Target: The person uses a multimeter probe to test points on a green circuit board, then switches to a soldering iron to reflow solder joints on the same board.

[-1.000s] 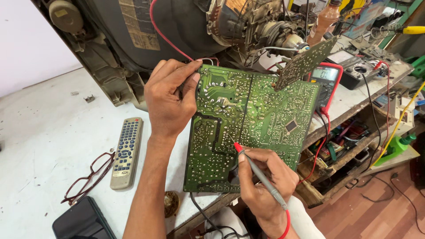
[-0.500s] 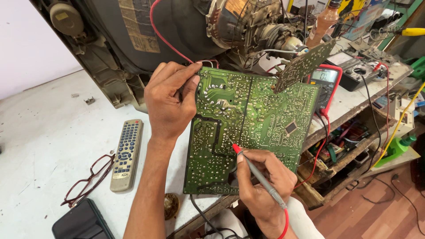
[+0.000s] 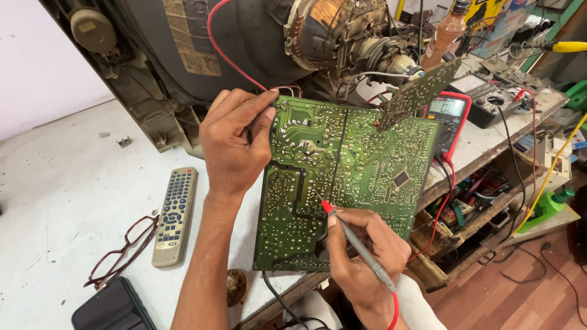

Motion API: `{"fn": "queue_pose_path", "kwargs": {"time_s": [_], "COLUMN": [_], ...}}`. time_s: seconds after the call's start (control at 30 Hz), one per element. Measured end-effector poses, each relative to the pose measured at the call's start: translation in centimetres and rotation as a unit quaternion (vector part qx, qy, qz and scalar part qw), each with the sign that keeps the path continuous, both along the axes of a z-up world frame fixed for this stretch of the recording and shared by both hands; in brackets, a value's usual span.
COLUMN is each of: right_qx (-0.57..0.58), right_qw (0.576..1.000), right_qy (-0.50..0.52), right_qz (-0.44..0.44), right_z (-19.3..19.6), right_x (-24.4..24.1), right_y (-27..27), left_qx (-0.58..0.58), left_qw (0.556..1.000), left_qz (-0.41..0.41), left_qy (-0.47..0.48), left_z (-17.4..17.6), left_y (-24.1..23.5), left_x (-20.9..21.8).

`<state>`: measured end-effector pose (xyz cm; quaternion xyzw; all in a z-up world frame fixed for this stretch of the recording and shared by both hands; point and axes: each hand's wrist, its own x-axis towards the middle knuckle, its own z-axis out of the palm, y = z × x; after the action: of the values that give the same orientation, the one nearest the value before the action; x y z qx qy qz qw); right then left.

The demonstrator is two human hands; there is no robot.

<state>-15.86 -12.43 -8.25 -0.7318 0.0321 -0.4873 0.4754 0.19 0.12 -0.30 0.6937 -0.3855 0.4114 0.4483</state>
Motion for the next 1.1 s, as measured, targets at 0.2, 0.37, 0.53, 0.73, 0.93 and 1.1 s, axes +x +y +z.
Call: {"fn": "queue_pose_path", "kwargs": {"time_s": [0.2, 0.37, 0.53, 0.73, 0.93, 1.1], "right_qx": [-0.007, -0.033, 0.018, 0.039, 0.045, 0.039], "right_qw": [1.000, 0.999, 1.000, 0.999, 0.999, 0.999], "right_qy": [0.006, -0.017, -0.007, 0.004, 0.016, 0.002], "right_qz": [-0.003, -0.024, -0.019, -0.007, -0.009, -0.006], "right_z": [0.0, 0.1, 0.0, -0.3, -0.1, -0.1], "right_x": [0.0, 0.2, 0.5, 0.6, 0.6, 0.7], "right_y": [-0.2, -0.1, -0.3, -0.6, -0.6, -0.6], "left_qx": [-0.002, 0.012, 0.002, -0.003, -0.003, -0.003], "left_qw": [1.000, 1.000, 1.000, 1.000, 1.000, 1.000], "left_qz": [0.001, 0.008, 0.008, 0.004, 0.006, 0.009], "left_qy": [0.001, -0.024, 0.014, 0.023, 0.023, 0.030], "left_z": [-0.1, 0.3, 0.8, 0.9, 0.8, 0.7], "left_y": [-0.1, 0.1, -0.3, -0.5, -0.4, -0.4], "left_x": [0.0, 0.0, -0.6, -0.7, -0.6, -0.6]}}
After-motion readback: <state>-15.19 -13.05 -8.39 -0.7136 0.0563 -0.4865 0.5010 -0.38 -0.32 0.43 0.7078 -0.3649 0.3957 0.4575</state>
